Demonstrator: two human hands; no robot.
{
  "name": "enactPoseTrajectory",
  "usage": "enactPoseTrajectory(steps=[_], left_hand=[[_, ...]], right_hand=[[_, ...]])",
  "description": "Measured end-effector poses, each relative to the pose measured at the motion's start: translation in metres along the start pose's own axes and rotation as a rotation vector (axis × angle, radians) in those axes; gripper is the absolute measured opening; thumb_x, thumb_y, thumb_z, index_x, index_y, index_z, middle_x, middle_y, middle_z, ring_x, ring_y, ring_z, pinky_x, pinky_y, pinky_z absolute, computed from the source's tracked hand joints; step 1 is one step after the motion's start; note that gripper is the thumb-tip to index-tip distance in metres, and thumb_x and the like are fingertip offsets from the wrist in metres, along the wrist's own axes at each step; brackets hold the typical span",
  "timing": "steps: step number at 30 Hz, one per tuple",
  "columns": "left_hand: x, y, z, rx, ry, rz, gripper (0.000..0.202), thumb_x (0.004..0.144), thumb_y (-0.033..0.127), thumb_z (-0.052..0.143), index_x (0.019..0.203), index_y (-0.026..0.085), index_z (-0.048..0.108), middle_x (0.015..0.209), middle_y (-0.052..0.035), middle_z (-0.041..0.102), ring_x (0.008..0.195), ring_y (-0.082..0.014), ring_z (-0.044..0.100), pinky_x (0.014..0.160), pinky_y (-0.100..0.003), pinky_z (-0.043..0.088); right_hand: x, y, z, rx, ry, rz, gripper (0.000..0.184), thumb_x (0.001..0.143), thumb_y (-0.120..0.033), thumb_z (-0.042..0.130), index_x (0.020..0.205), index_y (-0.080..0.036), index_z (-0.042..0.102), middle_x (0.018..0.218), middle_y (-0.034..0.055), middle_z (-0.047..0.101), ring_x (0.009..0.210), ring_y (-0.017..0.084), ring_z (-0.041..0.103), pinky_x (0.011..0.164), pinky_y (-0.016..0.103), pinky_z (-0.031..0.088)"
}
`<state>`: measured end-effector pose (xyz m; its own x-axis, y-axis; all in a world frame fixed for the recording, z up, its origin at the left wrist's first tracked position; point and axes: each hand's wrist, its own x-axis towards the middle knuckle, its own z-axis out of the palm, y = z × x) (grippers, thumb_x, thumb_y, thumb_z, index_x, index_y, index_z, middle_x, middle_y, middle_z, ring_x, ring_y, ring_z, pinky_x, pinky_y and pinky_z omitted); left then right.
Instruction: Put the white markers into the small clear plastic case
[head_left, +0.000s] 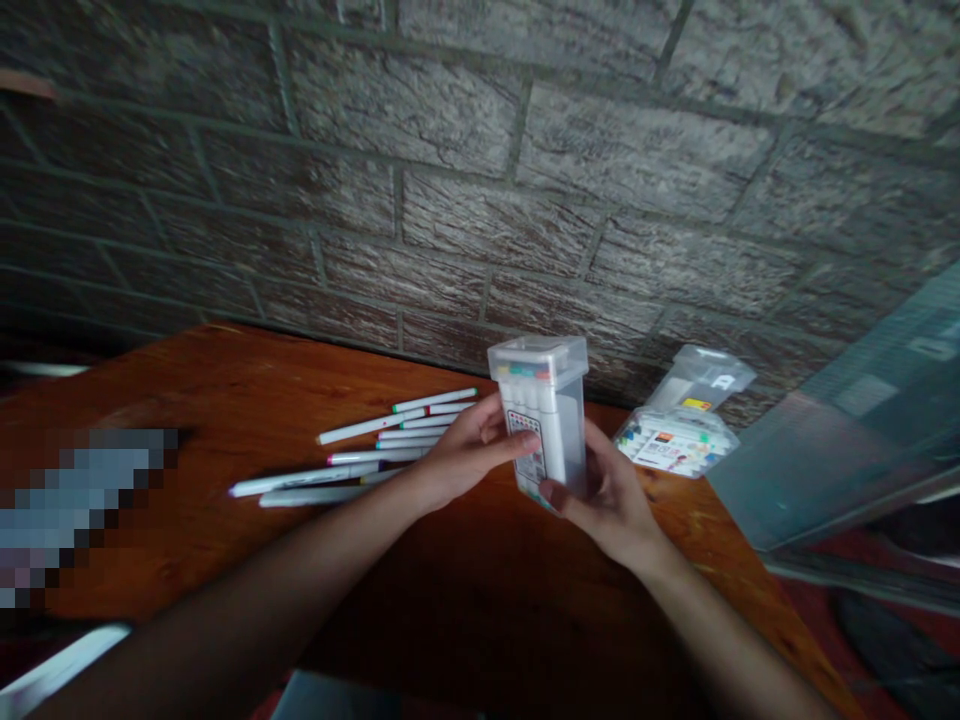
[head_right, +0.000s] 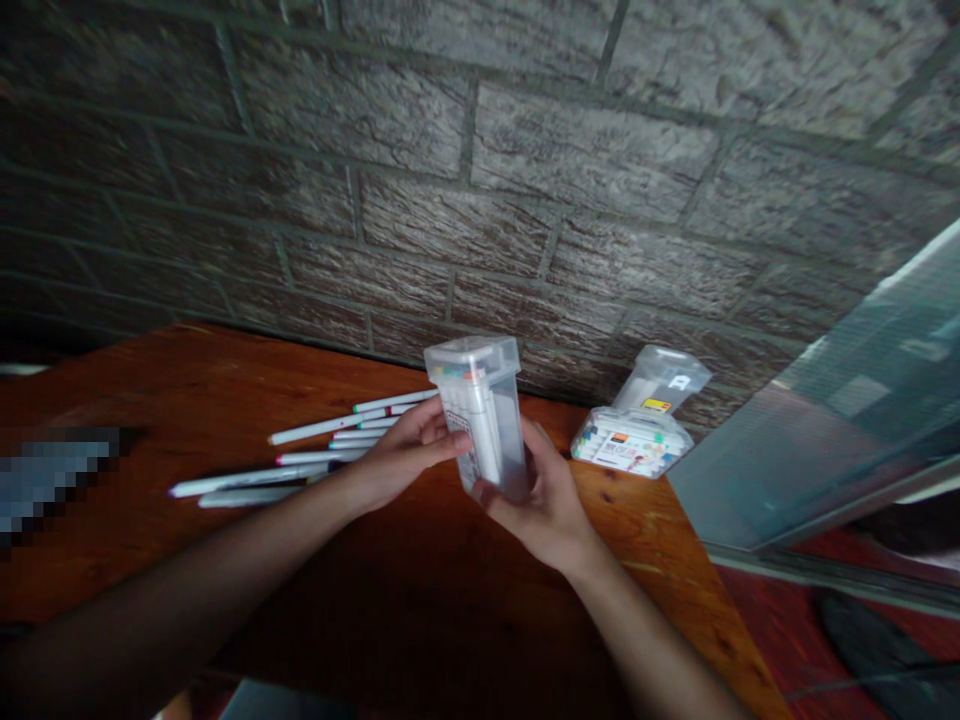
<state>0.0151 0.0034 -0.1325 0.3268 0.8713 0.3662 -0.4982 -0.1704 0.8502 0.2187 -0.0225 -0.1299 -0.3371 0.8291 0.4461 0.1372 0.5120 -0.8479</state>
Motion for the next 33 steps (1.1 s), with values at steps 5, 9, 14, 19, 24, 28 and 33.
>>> enactPoseTrajectory(steps=[5,9,14,19,24,28,33], left_hand=[[0.0003,0.0032,0.0014,0.014,0.052,0.025,0.052,0.076,0.025,0.094,0.122,0.019,0.072,0.129,-0.0099,0.078,0.122,-0.0291,0.070,0.106,-0.040,0.052],[0.0014,0.0036,0.0004,0.057,0.084,0.056,0.048,0.074,0.024,0.095,0.115,0.018,0.070,0.120,-0.0089,0.080,0.113,-0.0269,0.073,0.100,-0.038,0.055],[0.0018,0.0042,0.0002,0.115,0.058,0.064,0.046,0.078,0.027,0.092,0.116,0.018,0.068,0.121,-0.0102,0.080,0.111,-0.0269,0.074,0.098,-0.038,0.057],[0.0022,0.0063,-0.0001,0.098,0.028,0.072,0.038,0.085,0.030,0.086,0.117,0.019,0.068,0.121,-0.0097,0.079,0.115,-0.0255,0.073,0.104,-0.040,0.055],[0.0016,0.0047,0.0015,0.107,0.047,0.071,0.040,0.084,0.029,0.087,0.118,0.019,0.067,0.117,-0.0094,0.080,0.110,-0.0249,0.074,0.099,-0.039,0.056],[0.0004,0.0043,0.0022,0.108,0.066,0.073,0.044,0.083,0.028,0.088,0.121,0.019,0.067,0.116,-0.0093,0.080,0.109,-0.0244,0.074,0.099,-0.039,0.057],[-0.0003,0.0033,0.0009,0.122,0.056,0.066,0.041,0.083,0.031,0.088,0.117,0.018,0.069,0.118,-0.0101,0.080,0.110,-0.0244,0.075,0.101,-0.039,0.058]], right_hand=[[0.0011,0.0040,-0.0002,0.013,0.026,-0.002,0.062,0.085,-0.028,0.084,0.143,-0.031,0.062,0.138,0.0083,0.072,0.126,0.034,0.068,0.111,0.056,0.053],[0.0025,0.0066,0.0014,0.043,0.063,-0.031,0.062,0.086,-0.026,0.085,0.144,-0.035,0.062,0.143,0.0057,0.070,0.131,0.031,0.067,0.115,0.055,0.051],[0.0033,0.0058,0.0015,0.037,0.074,-0.032,0.053,0.088,-0.027,0.085,0.137,-0.035,0.067,0.136,0.0052,0.075,0.124,0.030,0.071,0.111,0.054,0.055],[0.0048,0.0071,-0.0002,0.105,0.094,-0.032,0.052,0.089,-0.026,0.084,0.137,-0.035,0.067,0.135,0.0048,0.076,0.122,0.028,0.073,0.110,0.052,0.057],[0.0063,0.0060,-0.0019,0.127,0.075,-0.022,0.047,0.090,-0.024,0.081,0.134,-0.034,0.069,0.128,0.0042,0.078,0.117,0.027,0.075,0.107,0.050,0.059],[0.0062,0.0042,-0.0028,0.143,0.067,-0.002,0.046,0.090,-0.024,0.081,0.134,-0.035,0.069,0.129,0.0036,0.078,0.119,0.026,0.075,0.106,0.048,0.060],[0.0062,0.0032,-0.0027,0.157,0.062,0.017,0.047,0.091,-0.025,0.080,0.136,-0.034,0.068,0.136,0.0033,0.076,0.124,0.025,0.073,0.111,0.046,0.057]])
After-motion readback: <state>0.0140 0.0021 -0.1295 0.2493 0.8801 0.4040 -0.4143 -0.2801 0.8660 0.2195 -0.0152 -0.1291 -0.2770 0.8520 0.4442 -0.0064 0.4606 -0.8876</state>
